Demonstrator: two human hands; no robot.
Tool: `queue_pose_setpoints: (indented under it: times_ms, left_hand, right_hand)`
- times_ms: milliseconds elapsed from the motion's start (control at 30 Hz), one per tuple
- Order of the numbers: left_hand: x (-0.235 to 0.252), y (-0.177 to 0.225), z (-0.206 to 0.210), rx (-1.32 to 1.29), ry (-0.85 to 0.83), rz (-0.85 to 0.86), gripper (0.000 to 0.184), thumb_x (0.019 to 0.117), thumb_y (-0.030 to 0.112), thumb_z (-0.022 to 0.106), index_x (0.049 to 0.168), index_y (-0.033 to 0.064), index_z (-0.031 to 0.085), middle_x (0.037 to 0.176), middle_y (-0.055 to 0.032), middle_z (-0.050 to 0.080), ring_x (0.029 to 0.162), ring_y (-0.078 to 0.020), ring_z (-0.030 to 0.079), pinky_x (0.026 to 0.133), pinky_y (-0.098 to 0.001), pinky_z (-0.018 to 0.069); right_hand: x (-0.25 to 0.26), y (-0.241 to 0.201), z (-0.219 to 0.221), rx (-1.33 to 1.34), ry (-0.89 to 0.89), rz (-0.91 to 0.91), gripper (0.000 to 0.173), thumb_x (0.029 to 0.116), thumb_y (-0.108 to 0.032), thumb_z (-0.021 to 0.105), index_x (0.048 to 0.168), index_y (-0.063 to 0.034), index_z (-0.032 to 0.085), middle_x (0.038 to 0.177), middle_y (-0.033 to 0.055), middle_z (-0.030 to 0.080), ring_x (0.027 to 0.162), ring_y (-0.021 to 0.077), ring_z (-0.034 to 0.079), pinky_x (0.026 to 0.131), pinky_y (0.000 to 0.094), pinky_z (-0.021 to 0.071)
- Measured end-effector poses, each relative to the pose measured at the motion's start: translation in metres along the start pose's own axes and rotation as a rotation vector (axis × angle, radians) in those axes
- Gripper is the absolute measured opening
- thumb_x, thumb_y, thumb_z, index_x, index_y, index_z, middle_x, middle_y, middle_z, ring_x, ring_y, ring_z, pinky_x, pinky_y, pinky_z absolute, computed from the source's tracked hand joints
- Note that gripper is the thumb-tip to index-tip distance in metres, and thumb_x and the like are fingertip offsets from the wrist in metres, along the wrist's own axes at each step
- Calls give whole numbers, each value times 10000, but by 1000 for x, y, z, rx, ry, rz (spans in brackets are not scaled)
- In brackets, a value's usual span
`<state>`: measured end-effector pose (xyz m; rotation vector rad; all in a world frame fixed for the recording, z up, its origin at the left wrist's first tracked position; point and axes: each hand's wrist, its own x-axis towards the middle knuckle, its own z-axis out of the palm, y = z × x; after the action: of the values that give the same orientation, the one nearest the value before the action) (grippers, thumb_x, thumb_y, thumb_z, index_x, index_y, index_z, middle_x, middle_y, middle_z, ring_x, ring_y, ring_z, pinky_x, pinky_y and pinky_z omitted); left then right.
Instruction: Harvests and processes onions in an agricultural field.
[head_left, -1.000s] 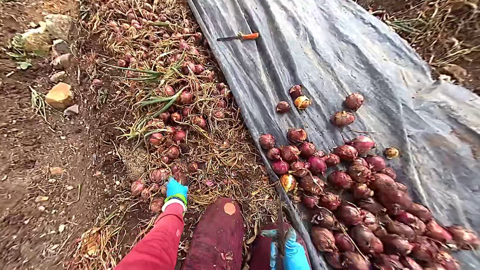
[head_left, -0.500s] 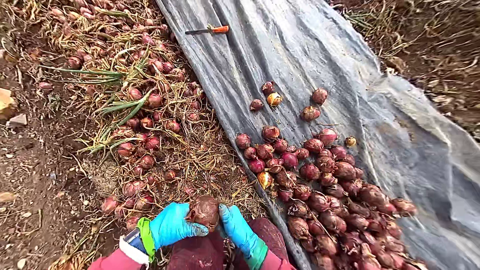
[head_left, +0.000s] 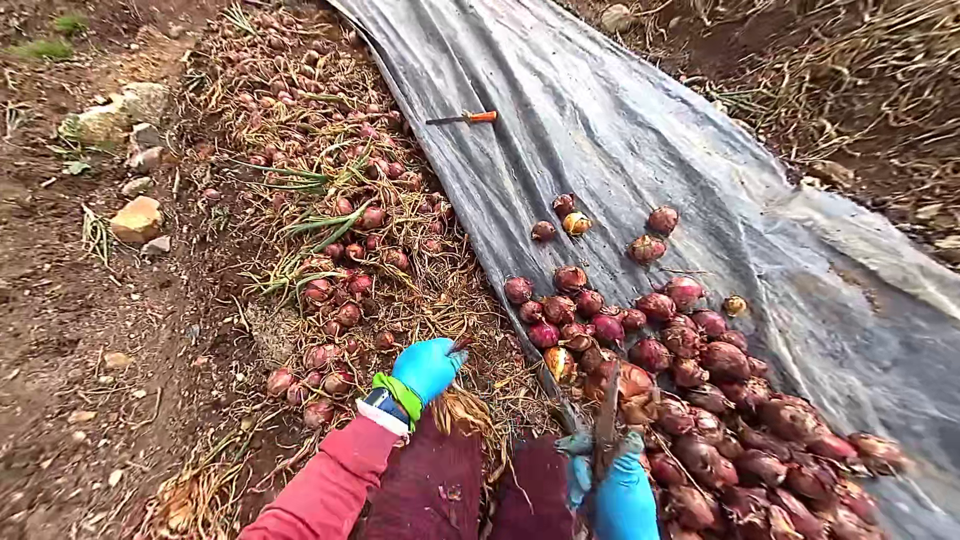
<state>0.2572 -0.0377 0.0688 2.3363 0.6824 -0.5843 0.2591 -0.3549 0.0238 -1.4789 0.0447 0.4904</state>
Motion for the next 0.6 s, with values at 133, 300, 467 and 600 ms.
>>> queue_pose_setpoints:
  times_ms: [133, 300, 467, 600]
  left_hand:
    - [121, -128, 10, -163, 265, -578, 630, 1040, 606, 413, 1182, 83, 732, 1174, -201, 729, 1150, -391, 685, 973, -661, 519]
    - [188, -184, 62, -353, 103, -775, 606, 929, 588, 661, 1085, 8, 740, 1022, -191, 744, 917, -331, 734, 865, -569, 591]
    - [140, -148, 41, -458, -25, -515, 450, 912, 351, 806, 1215, 67, 633, 827, -150, 725, 582, -242, 689, 573, -421, 611]
    - [50, -66, 12, -39, -371, -3, 512, 903, 497, 754, 1132, 45, 681, 979, -155, 728, 909, -314, 715, 855, -563, 574]
  right_hand:
    - [6, 19, -17, -92, 82, 193, 870, 1043, -647, 54, 983, -40, 675, 539, 53, 573, 406, 180, 556, 389, 379, 524]
    - [16, 42, 8, -243, -74, 412, 825, 1077, -567, 95, 1011, -13, 703, 591, 65, 633, 466, 183, 598, 461, 381, 550]
    - [60, 73, 54, -69, -169, 675, 887, 1047, -628, 13, 1058, -21, 660, 578, 107, 581, 439, 226, 570, 427, 402, 541]
    - [73, 69, 102, 80, -395, 515, 792, 980, -763, 292, 1071, -49, 621, 624, 73, 598, 439, 194, 571, 412, 368, 540]
